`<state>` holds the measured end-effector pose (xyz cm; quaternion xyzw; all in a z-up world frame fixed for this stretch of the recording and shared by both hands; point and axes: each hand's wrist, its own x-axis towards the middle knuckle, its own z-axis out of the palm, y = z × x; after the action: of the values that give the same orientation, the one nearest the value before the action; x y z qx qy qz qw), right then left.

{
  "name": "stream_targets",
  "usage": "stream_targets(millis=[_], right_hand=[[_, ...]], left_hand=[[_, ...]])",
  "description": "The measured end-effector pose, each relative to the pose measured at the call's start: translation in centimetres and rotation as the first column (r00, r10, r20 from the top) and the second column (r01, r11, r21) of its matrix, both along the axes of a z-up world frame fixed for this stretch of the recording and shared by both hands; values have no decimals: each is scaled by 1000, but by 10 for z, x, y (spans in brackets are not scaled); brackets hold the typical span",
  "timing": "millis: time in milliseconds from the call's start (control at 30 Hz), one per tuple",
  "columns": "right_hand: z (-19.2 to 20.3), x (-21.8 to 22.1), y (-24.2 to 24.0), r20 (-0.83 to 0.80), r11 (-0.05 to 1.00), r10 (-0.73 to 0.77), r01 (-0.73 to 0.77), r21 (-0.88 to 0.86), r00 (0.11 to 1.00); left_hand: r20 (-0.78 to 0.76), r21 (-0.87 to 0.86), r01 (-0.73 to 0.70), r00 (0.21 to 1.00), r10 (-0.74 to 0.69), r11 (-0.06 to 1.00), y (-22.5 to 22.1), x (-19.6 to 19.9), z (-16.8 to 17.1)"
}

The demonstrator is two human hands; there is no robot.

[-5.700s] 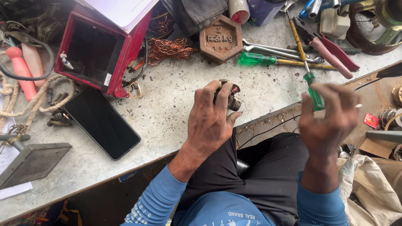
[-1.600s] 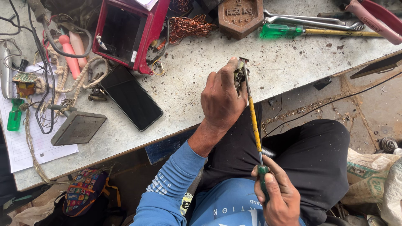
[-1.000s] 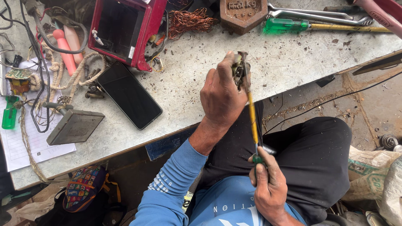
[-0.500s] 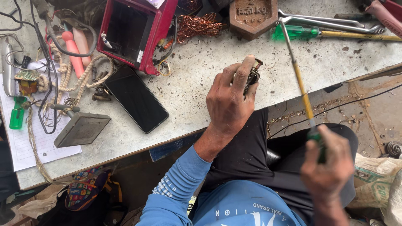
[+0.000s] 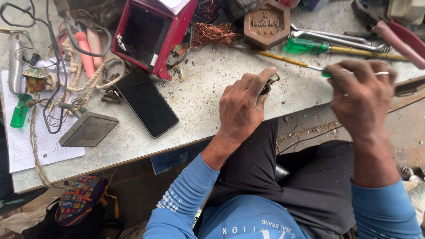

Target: The person disassembles a component using a screwdriver and pliers, then winds and inspects copper wire around a small motor core.

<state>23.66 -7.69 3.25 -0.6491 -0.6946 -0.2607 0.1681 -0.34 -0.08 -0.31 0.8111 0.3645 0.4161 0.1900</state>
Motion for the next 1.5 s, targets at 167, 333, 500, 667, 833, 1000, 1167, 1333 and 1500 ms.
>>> stream_targets(millis=[167, 333, 500, 667, 833, 1000, 1167, 1333, 1500], right_hand=[[16, -49, 27, -310, 970, 232, -244, 1, 922], [12, -65, 40, -327, 963, 231, -264, -58, 916], [18, -68, 48, -104, 970, 198, -210, -123, 975], [27, -56, 60, -228, 924, 157, -224, -311, 961], [31, -40, 82, -376, 853, 175, -331, -404, 910], [17, -38, 93, -360, 850, 218, -358, -387, 907], [10, -38, 84, -350, 845, 222, -358, -396, 910], [7, -41, 73, -375, 821, 266, -412, -396, 888], [11, -41, 62, -538, 796, 264, -496, -347, 801]], left_hand=[[5, 1, -7, 1000, 7, 1000, -1, -1, 6], [-17, 13, -22, 1000, 22, 1000, -2, 0, 8], [-4, -13, -21, 1000, 21, 1000, -3, -1, 9], [19, -19, -12, 1000, 12, 1000, -1, -3, 7], [23, -30, 20, 1000, -20, 999, 3, -3, 8], [85, -54, 49, 995, -45, 997, 4, -7, 10], [213, -242, 123, 974, -71, 963, 11, -5, 11], [267, -273, 90, 964, -14, 958, 10, -2, 8], [269, -232, 40, 963, 25, 972, 9, -1, 9]])
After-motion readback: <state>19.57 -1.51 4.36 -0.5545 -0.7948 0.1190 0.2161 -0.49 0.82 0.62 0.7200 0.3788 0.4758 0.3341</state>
